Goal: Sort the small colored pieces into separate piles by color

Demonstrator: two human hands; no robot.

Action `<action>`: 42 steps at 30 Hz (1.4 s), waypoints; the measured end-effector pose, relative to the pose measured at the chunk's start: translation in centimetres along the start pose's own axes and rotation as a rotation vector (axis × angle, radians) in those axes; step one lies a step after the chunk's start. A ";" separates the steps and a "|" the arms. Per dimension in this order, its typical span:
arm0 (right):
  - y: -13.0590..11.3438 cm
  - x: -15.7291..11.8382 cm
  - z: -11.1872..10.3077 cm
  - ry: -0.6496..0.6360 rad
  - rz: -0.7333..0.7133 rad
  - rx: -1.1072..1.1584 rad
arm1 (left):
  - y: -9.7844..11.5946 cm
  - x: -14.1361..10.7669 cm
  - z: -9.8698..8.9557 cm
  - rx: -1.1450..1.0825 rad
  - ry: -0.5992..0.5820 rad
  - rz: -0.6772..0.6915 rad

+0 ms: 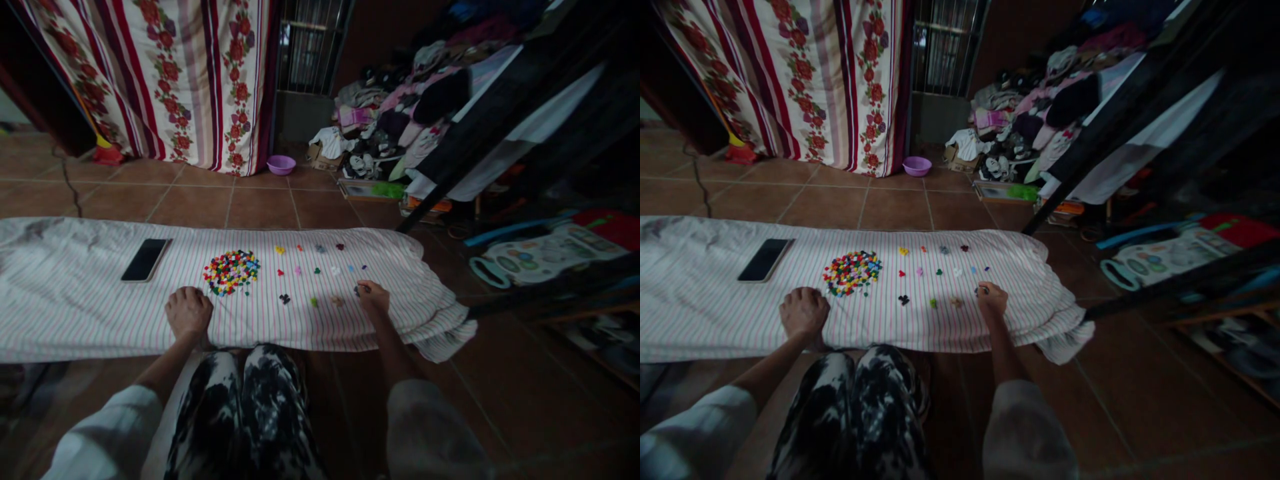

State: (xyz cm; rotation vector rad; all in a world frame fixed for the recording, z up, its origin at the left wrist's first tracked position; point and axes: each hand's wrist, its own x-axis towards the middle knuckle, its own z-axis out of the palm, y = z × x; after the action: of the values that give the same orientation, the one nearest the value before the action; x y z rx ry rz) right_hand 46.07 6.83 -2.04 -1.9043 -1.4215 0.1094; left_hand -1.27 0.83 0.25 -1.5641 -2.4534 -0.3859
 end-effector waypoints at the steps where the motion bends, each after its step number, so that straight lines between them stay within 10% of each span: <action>1: 0.1 0.0 0.1 0.001 -0.010 -0.008 | 0.0 0.0 0.1 0.001 0.007 0.002; 23: -0.8 -0.2 0.5 0.060 -0.104 -0.046 | -0.2 0.0 0.2 -0.033 0.003 0.002; 42: -14.1 -3.8 7.1 -0.126 -0.517 0.199 | -0.1 0.2 0.0 -0.039 -0.003 0.002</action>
State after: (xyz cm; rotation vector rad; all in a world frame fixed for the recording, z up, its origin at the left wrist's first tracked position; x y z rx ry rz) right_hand 30.01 8.67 -0.02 -1.3427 -1.8680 0.1173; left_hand -1.45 0.93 0.27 -1.5835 -2.4612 -0.4344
